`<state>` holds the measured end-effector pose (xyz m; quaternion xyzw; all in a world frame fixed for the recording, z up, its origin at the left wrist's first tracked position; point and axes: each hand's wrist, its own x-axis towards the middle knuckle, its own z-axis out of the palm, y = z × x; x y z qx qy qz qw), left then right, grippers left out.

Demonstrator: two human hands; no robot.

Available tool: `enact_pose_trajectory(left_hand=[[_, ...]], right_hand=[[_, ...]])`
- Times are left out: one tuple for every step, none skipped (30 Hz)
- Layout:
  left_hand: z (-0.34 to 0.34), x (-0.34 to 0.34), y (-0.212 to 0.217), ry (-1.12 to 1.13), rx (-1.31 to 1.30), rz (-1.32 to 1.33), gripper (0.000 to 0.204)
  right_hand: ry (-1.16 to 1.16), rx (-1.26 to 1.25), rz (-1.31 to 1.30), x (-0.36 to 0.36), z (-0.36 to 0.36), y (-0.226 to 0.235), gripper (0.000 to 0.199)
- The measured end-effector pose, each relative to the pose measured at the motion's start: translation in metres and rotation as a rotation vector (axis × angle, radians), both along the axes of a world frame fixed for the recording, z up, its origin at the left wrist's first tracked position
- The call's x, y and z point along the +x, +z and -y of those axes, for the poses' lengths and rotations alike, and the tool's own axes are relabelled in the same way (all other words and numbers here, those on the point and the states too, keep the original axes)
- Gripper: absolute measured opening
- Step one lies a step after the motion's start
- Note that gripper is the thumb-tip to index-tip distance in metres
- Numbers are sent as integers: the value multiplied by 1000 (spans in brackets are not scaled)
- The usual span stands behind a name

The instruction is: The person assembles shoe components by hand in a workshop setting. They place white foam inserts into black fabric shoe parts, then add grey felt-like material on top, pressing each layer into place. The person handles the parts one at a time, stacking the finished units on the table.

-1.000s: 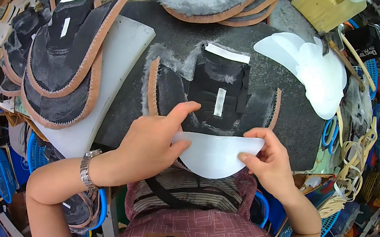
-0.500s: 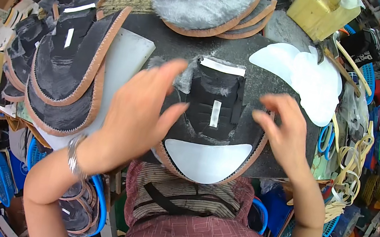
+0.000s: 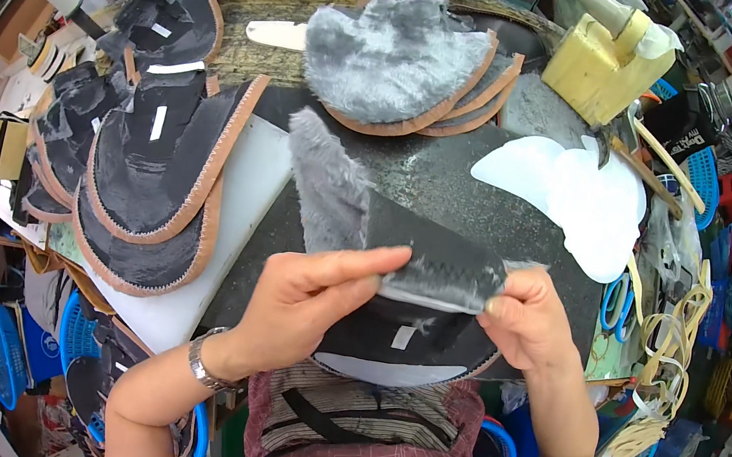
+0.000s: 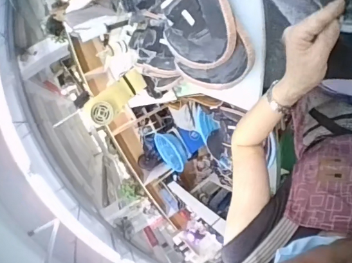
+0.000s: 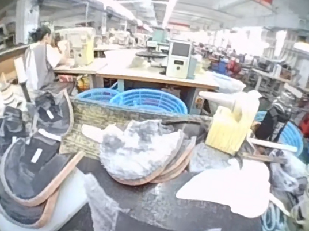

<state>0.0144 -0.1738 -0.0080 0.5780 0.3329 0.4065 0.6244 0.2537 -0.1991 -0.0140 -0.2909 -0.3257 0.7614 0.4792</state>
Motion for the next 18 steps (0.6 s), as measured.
enact_pose_trajectory(left_hand=[[-1,-3,2,-25,40,-6,24],[-1,-7,4,-50,81,-12,24],[-2,-8,6,-75,121,-17,23],[-2,-6,9,-48,148,-25,21],[0,-4,11,-67,200,-95,21],[2,-4,13,-87,251,-165,21],[4,-2,15,-110,306,-232,21],[5,1,12,-65,322,-210,22],[4,0,12,-72,301,-215,22],[1,-2,11,-73,283,-221,22],[-2,-3,11,-83,264,-222,22],[-8,-5,5,-130,377,-235,26],[-8,-1,3,-66,292,-294,30],[-9,6,3,-1,207,-351,34],[-9,11,1,64,121,-406,38],[-19,14,-14,146,229,-511,47],[-28,17,-21,179,149,-606,51],[-33,21,-27,159,160,-620,49]], right_hand=[[-2,77,49,2,2,-2,18],[-3,155,99,3,5,-5,17],[-5,232,151,3,8,-5,17],[-41,199,191,0,8,0,19],[-161,343,527,-7,9,3,20],[-282,485,863,-16,9,7,21],[-410,626,1202,-22,9,10,21],[-591,899,1264,-26,6,-2,25],[-449,685,1040,-24,5,-1,26],[-305,480,811,-18,2,0,27],[-167,271,585,-9,0,2,28],[-15,221,522,0,-8,-1,30],[142,166,467,7,-18,-5,33],[168,273,780,2,-21,-7,35],[191,380,1094,-1,-25,-9,36],[81,695,1203,1,-26,-23,36],[65,893,1308,3,-25,-27,35],[21,1094,1424,-1,-24,-25,35]])
